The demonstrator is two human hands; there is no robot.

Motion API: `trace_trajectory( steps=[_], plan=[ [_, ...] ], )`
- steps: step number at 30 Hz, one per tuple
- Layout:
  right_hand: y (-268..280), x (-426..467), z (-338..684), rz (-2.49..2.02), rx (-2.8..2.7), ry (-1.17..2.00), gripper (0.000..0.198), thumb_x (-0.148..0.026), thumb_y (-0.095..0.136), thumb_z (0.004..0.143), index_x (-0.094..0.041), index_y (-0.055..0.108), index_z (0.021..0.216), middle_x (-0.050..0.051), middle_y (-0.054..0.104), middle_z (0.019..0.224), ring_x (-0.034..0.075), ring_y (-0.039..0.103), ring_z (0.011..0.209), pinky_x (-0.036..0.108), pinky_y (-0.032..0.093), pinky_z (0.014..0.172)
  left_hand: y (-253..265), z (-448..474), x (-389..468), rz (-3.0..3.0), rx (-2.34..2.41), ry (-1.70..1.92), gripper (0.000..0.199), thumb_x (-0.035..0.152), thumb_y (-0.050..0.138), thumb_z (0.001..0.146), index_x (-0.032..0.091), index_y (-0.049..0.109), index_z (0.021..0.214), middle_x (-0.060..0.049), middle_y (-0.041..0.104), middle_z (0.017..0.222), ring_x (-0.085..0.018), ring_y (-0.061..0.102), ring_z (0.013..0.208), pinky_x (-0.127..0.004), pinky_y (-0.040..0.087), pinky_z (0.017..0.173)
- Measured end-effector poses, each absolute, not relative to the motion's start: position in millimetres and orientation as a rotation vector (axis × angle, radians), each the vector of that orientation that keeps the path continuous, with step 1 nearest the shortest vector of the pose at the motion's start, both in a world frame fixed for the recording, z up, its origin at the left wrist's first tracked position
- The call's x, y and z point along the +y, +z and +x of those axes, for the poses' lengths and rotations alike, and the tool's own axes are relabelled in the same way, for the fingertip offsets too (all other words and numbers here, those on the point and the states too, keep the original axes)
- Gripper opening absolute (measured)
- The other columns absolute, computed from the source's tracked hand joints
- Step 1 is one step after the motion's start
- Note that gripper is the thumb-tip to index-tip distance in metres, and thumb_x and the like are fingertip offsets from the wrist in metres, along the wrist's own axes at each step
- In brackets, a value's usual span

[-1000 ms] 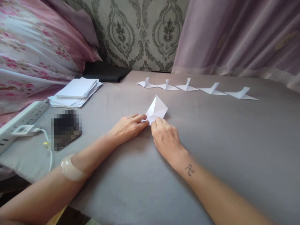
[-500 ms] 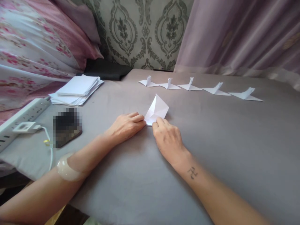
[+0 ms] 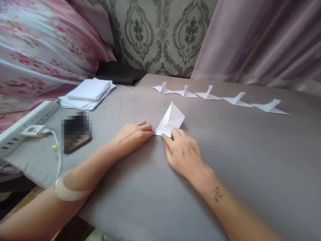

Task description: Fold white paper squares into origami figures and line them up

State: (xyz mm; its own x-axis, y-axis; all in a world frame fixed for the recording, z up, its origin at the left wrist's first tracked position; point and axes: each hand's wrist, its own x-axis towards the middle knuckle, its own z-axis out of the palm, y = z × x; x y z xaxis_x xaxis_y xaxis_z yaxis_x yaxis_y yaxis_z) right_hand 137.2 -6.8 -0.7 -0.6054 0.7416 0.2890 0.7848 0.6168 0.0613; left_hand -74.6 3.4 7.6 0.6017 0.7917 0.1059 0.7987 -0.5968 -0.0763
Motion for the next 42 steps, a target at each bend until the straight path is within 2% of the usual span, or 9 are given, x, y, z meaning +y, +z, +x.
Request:
trace_trajectory(
  steps=[4,15,21,24,27,30,32,36,42],
  plan=[
    [-1,-7,136,-1.228,-2.638,-0.220,0.036,-0.034,0.042,0.095,-0.027,0.062,0.125,0.007,0.056,0.090,0.019,0.048,0.079,0.031,0.032,0.064,10,-81,2,-2.767,-1.472,-0.177,0.029,0.022,0.039,0.096,0.020,0.068,0.100,-0.006,0.064,0.096,-0.018,0.058,0.085,-0.025,0.037,0.055],
    [3,-4,126,-1.193,-2.705,-0.306,0.037,-0.039,0.041,0.096,-0.030,0.059,0.128,0.008,0.054,0.089,0.021,0.049,0.080,0.031,0.032,0.061,7,-89,5,-2.529,-1.946,-0.294,0.028,0.018,0.043,0.087,0.021,0.071,0.089,-0.006,0.068,0.093,-0.018,0.063,0.073,-0.027,0.035,0.052],
    [-5,10,138,-1.290,-2.477,-0.039,0.027,-0.034,0.057,0.090,-0.024,0.063,0.114,0.004,0.060,0.089,0.019,0.057,0.084,0.028,0.037,0.061,7,-87,9,-2.479,-2.039,-0.413,0.026,0.019,0.044,0.087,0.020,0.070,0.092,-0.007,0.069,0.092,-0.019,0.064,0.075,-0.025,0.039,0.055],
    [-9,13,142,-1.258,-2.458,-0.050,0.017,-0.030,0.053,0.093,-0.019,0.066,0.095,0.004,0.062,0.086,0.017,0.057,0.081,0.027,0.039,0.066,7,-85,9,-2.456,-2.114,-0.497,0.027,0.020,0.044,0.087,0.020,0.070,0.094,-0.008,0.070,0.092,-0.021,0.064,0.079,-0.027,0.043,0.060],
    [-12,13,138,-1.204,-2.475,-0.168,0.029,-0.026,0.044,0.096,-0.018,0.065,0.079,0.006,0.062,0.081,0.018,0.057,0.079,0.028,0.038,0.064,4,-85,11,-2.430,-2.208,-0.642,0.028,0.023,0.046,0.087,0.019,0.071,0.098,-0.009,0.072,0.090,-0.023,0.065,0.082,-0.030,0.046,0.066],
    [-9,14,136,-1.246,-2.200,-0.016,0.028,-0.028,0.045,0.095,-0.018,0.065,0.078,0.006,0.063,0.080,0.016,0.057,0.072,0.027,0.039,0.064,2,-85,14,-2.408,-2.311,-0.867,0.027,0.026,0.049,0.086,0.018,0.072,0.098,-0.009,0.073,0.084,-0.022,0.066,0.078,-0.031,0.048,0.070],
    [-2,15,140,-1.264,-1.924,0.299,0.025,-0.035,0.051,0.092,-0.018,0.066,0.081,0.004,0.064,0.078,0.014,0.056,0.065,0.027,0.042,0.063,3,-82,15,-2.423,-2.358,-1.101,0.025,0.025,0.052,0.084,0.016,0.072,0.096,-0.008,0.072,0.082,-0.020,0.066,0.076,-0.030,0.048,0.072],
    [17,10,153,-1.186,-1.440,0.967,0.033,-0.051,0.063,0.082,-0.018,0.066,0.088,0.000,0.062,0.068,0.012,0.056,0.057,0.027,0.047,0.058,7,-71,14,-2.488,-2.500,-1.847,0.023,0.026,0.057,0.081,0.013,0.066,0.097,-0.007,0.070,0.080,-0.016,0.065,0.065,-0.024,0.047,0.055],
    [33,-8,162,-0.947,-1.029,1.160,0.035,-0.048,0.078,0.069,-0.018,0.067,0.084,-0.001,0.065,0.075,0.011,0.061,0.068,0.022,0.050,0.055,17,-53,0,-2.212,-2.419,-2.666,0.025,0.032,0.070,0.075,0.014,0.055,0.084,-0.007,0.070,0.082,-0.013,0.066,0.063,-0.020,0.046,0.050]
  ],
)
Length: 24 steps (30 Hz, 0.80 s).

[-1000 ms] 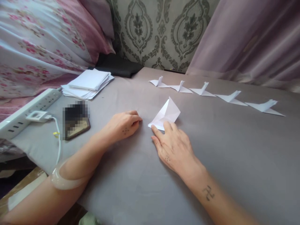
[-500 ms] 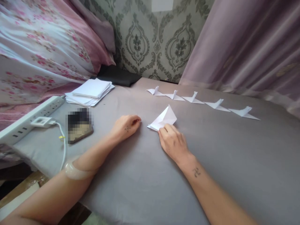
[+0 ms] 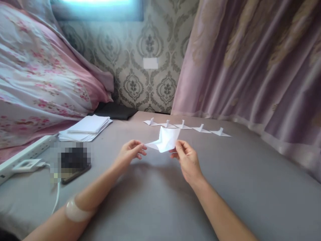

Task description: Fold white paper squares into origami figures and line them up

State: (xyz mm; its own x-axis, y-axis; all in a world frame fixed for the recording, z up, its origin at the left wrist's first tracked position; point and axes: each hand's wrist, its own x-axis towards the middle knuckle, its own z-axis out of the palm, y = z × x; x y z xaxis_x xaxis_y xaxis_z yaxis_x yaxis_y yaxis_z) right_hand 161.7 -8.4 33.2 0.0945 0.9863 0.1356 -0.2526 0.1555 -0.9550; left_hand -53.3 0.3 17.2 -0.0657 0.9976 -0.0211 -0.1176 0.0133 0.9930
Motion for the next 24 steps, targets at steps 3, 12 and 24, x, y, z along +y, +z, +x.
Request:
trace_trajectory(
  steps=[3,12,24],
  plan=[
    [34,-12,164,-0.874,-0.899,1.152,0.034,-0.043,0.083,0.064,-0.019,0.067,0.083,-0.002,0.067,0.077,0.011,0.064,0.069,0.023,0.054,0.060,21,-48,-6,0.993,1.075,1.280,0.033,0.035,0.075,0.073,0.014,0.054,0.087,-0.009,0.070,0.087,-0.015,0.068,0.068,-0.020,0.048,0.052],
    [21,-28,160,-0.860,-0.957,1.153,0.026,-0.038,0.078,0.074,-0.019,0.065,0.088,0.000,0.070,0.089,0.012,0.066,0.084,0.028,0.057,0.082,40,-21,-17,0.941,0.717,1.207,0.049,0.037,0.076,0.078,0.014,0.058,0.117,-0.015,0.066,0.119,-0.024,0.066,0.105,-0.036,0.054,0.089],
    [16,-40,151,-1.105,-1.250,0.979,0.037,-0.049,0.069,0.077,-0.014,0.066,0.089,0.010,0.074,0.081,0.021,0.071,0.077,0.036,0.059,0.077,38,-3,-6,0.864,0.668,1.217,0.039,0.043,0.072,0.079,0.015,0.067,0.106,-0.008,0.072,0.093,-0.019,0.068,0.082,-0.026,0.052,0.068]
  ],
)
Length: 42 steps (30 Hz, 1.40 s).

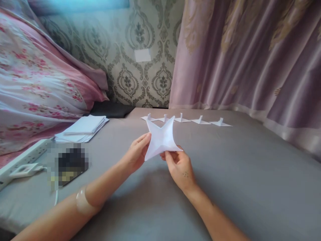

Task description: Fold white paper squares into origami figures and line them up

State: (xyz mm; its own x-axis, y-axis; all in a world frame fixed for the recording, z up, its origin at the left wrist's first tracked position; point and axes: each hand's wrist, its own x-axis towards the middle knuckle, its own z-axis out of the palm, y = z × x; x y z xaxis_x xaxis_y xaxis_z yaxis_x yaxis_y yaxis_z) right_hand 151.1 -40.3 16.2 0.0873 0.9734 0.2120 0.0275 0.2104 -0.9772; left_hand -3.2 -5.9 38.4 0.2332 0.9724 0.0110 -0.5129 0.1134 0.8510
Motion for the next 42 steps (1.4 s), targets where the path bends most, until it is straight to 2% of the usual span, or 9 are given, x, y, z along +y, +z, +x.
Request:
trace_trajectory(
  steps=[6,10,15,19,24,29,32,37,42],
  plan=[
    [18,-39,159,-1.235,-1.268,0.930,0.032,-0.047,0.068,0.075,-0.015,0.065,0.079,0.008,0.073,0.070,0.020,0.069,0.065,0.033,0.058,0.067,27,-2,0,0.838,0.591,1.106,0.042,0.038,0.073,0.080,0.014,0.062,0.113,-0.011,0.070,0.106,-0.021,0.068,0.089,-0.027,0.053,0.070],
    [21,-40,162,-1.259,-1.278,0.861,0.033,-0.051,0.065,0.078,-0.018,0.064,0.076,0.006,0.071,0.068,0.019,0.067,0.061,0.031,0.056,0.062,21,-1,-2,0.761,0.649,1.120,0.039,0.032,0.076,0.077,0.015,0.064,0.111,-0.011,0.067,0.115,-0.022,0.067,0.097,-0.028,0.054,0.073],
    [21,-42,162,-1.319,-1.290,0.792,0.037,-0.054,0.063,0.081,-0.018,0.067,0.072,0.005,0.070,0.063,0.018,0.066,0.056,0.030,0.055,0.058,15,-4,-7,0.762,0.701,1.146,0.038,0.035,0.077,0.076,0.016,0.065,0.106,-0.010,0.069,0.113,-0.024,0.065,0.102,-0.033,0.054,0.083],
    [16,-44,159,-1.306,-1.375,0.710,0.030,-0.046,0.062,0.085,-0.018,0.068,0.075,0.004,0.070,0.065,0.016,0.066,0.056,0.028,0.055,0.058,12,-2,-11,0.791,0.691,1.145,0.038,0.035,0.077,0.076,0.016,0.065,0.107,-0.009,0.070,0.109,-0.024,0.066,0.102,-0.034,0.053,0.084],
    [9,-49,156,-1.181,-1.689,0.221,0.016,-0.022,0.054,0.092,-0.019,0.069,0.088,0.005,0.068,0.086,0.015,0.066,0.073,0.027,0.055,0.070,11,7,-19,0.748,0.707,1.171,0.037,0.038,0.076,0.076,0.015,0.065,0.103,-0.008,0.071,0.103,-0.024,0.065,0.101,-0.034,0.051,0.087],
    [5,-57,150,-1.131,-2.024,-0.117,0.038,-0.006,0.045,0.090,-0.015,0.059,0.125,0.011,0.067,0.109,0.019,0.068,0.093,0.030,0.055,0.081,12,13,-25,0.589,0.824,1.156,0.028,0.034,0.072,0.080,0.014,0.065,0.098,-0.007,0.071,0.092,-0.020,0.066,0.093,-0.030,0.051,0.081],
    [6,-61,146,-1.127,-2.132,-0.223,0.047,-0.003,0.043,0.087,-0.013,0.055,0.131,0.014,0.065,0.115,0.022,0.067,0.098,0.033,0.056,0.082,14,11,-24,0.529,0.896,1.118,0.020,0.030,0.068,0.083,0.013,0.066,0.092,-0.006,0.070,0.086,-0.016,0.065,0.082,-0.028,0.050,0.077],
    [7,-62,147,-1.077,-2.166,-0.295,0.036,-0.007,0.050,0.088,-0.014,0.061,0.122,0.011,0.068,0.106,0.021,0.067,0.090,0.034,0.054,0.080,10,8,-20,0.542,0.874,1.059,0.014,0.029,0.067,0.084,0.016,0.064,0.086,-0.004,0.069,0.084,-0.015,0.064,0.078,-0.027,0.050,0.074],
    [9,-57,151,-1.174,-1.953,-0.099,0.022,-0.012,0.050,0.091,-0.018,0.066,0.105,0.007,0.069,0.094,0.015,0.065,0.078,0.028,0.051,0.073,6,6,-27,0.694,0.841,0.981,0.034,0.045,0.062,0.086,0.015,0.060,0.100,-0.012,0.066,0.104,-0.023,0.064,0.095,-0.035,0.053,0.080]
  ],
)
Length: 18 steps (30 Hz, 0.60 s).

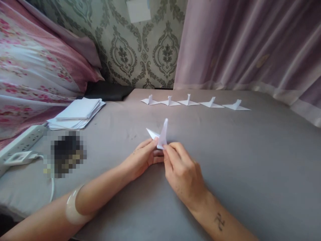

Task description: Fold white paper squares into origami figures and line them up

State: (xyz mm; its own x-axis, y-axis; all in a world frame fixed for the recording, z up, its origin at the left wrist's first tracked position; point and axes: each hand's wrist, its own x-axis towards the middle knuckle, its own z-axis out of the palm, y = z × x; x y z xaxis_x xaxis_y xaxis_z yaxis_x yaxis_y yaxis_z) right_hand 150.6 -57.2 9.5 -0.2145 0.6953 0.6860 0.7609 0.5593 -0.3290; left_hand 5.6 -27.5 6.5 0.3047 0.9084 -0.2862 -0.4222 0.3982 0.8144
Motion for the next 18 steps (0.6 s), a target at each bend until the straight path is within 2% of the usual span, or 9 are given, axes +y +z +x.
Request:
trace_trajectory(
  steps=[3,6,8,9,11,14,18],
  plan=[
    [14,-53,153,-1.280,-1.731,0.191,0.015,-0.020,0.053,0.092,-0.019,0.066,0.087,0.002,0.064,0.079,0.012,0.060,0.066,0.024,0.049,0.062,11,2,-33,0.983,1.115,1.188,0.035,0.046,0.063,0.086,0.019,0.059,0.109,-0.010,0.061,0.115,-0.022,0.059,0.101,-0.033,0.049,0.086],
    [19,-53,154,-1.344,-1.603,0.427,0.018,-0.027,0.054,0.092,-0.019,0.067,0.082,0.000,0.060,0.070,0.011,0.057,0.059,0.023,0.047,0.056,21,-1,-39,1.341,1.288,1.541,0.025,0.036,0.072,0.079,0.023,0.064,0.100,-0.005,0.061,0.102,-0.018,0.055,0.092,-0.030,0.045,0.085],
    [21,-55,152,-1.327,-1.585,0.478,0.017,-0.027,0.055,0.092,-0.019,0.068,0.086,0.000,0.062,0.072,0.011,0.058,0.060,0.023,0.048,0.057,27,-1,-44,1.503,1.159,1.511,0.011,0.030,0.070,0.082,0.023,0.069,0.089,-0.005,0.063,0.090,-0.018,0.055,0.085,-0.030,0.044,0.083],
    [21,-57,151,-1.301,-1.592,0.475,0.016,-0.026,0.055,0.091,-0.019,0.068,0.088,0.001,0.063,0.074,0.011,0.059,0.061,0.023,0.049,0.058,30,-1,-46,1.543,1.086,1.447,0.010,0.028,0.068,0.083,0.022,0.071,0.091,-0.005,0.064,0.089,-0.019,0.056,0.085,-0.030,0.044,0.082],
    [22,-61,148,-1.233,-1.627,0.425,0.015,-0.021,0.055,0.091,-0.019,0.070,0.095,0.002,0.065,0.081,0.011,0.062,0.067,0.023,0.051,0.063,31,1,-49,1.569,0.989,1.354,0.017,0.026,0.066,0.085,0.022,0.072,0.101,-0.007,0.066,0.096,-0.020,0.058,0.088,-0.031,0.044,0.085],
    [23,-66,145,-1.110,-1.710,0.289,0.026,-0.011,0.054,0.090,-0.020,0.068,0.110,0.005,0.069,0.096,0.015,0.066,0.086,0.026,0.054,0.079,29,2,-50,1.576,0.956,1.341,0.027,0.025,0.065,0.085,0.022,0.069,0.112,-0.009,0.066,0.105,-0.021,0.058,0.095,-0.032,0.045,0.091],
    [22,-70,143,-1.023,-1.823,0.181,0.041,-0.005,0.052,0.088,-0.021,0.061,0.124,0.009,0.067,0.110,0.019,0.065,0.103,0.032,0.054,0.090,28,1,-46,1.448,0.931,1.345,0.021,0.028,0.065,0.086,0.021,0.071,0.105,-0.007,0.067,0.100,-0.020,0.061,0.094,-0.031,0.049,0.087]
  ],
)
